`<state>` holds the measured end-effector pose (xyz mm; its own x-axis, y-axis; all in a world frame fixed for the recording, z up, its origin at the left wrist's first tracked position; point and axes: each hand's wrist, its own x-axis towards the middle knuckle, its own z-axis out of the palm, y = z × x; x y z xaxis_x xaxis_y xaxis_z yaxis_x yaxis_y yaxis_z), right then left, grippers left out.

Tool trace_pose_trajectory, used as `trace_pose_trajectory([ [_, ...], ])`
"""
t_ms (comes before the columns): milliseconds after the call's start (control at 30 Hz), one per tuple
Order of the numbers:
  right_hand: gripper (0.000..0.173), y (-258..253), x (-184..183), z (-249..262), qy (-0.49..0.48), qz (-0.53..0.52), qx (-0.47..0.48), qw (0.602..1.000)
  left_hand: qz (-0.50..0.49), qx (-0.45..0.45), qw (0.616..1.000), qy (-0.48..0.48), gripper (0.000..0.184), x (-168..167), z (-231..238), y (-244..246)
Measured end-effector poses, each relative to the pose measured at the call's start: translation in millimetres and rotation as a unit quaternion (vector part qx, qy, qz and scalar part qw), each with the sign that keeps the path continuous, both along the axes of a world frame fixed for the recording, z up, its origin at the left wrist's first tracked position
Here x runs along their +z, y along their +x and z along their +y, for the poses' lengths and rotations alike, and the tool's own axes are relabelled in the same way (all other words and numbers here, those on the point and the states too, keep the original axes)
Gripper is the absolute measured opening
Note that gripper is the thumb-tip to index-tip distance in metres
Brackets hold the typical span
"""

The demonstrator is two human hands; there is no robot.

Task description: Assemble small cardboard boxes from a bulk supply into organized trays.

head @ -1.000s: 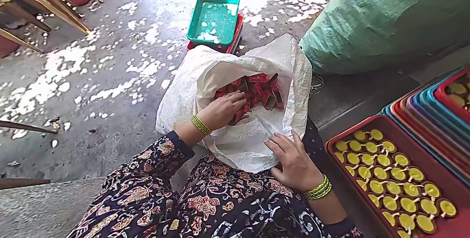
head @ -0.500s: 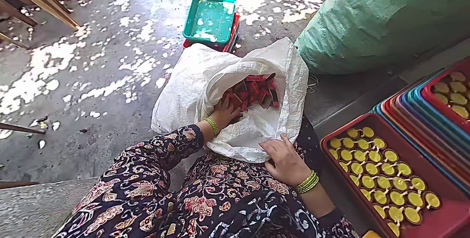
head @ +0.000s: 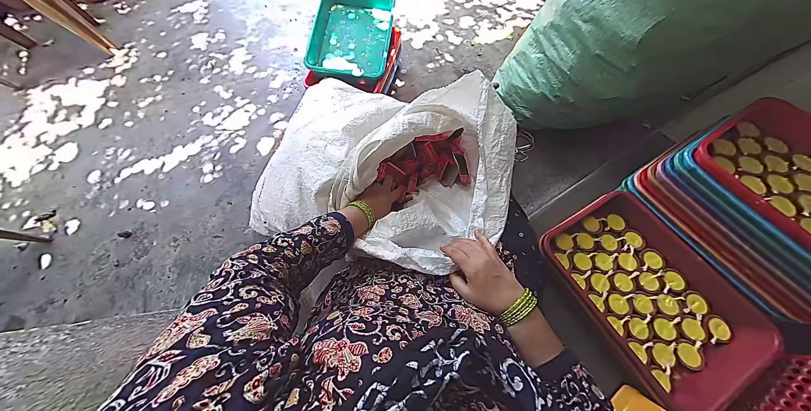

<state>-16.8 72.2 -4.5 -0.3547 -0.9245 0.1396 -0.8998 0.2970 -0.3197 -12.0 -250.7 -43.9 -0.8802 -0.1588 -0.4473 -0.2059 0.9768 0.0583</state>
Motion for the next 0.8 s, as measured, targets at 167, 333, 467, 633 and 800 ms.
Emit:
trace_pose_trajectory([
  [167, 0.041, -2.8, -5.3, 2.9, -0.012, -0.009, -0.002, 1.000, 0.062, 0.084, 0.994, 0.043, 0.041, 1.9, -5.2, -8.5],
  [333, 0.055, -5.0, 2.9, 9.5, -0.040, -0.056, -0.022, 0.997, 0.261, 0.085, 0.945, 0.175, 0.035, 47.6, -6.2, 0.6],
  [467, 0.068, -9.5, 26.9, 8.6, -0.203, -0.143, -0.060, 0.967, 0.318, -0.001, 0.879, 0.354, 0.036, 94.3, 3.9, 9.4],
  [633, 0.082, -12.1, 66.8, -0.9, -0.253, -0.005, -0.078, 0.964, 0.258, -0.144, 0.828, 0.477, 0.034, 132.8, 53.9, 13.6],
  [800, 0.081, -17.2, 79.4, 24.6, -0.257, -0.056, -0.134, 0.956, 0.189, -0.104, 0.748, 0.627, 0.060, 112.3, 94.6, 5.8],
])
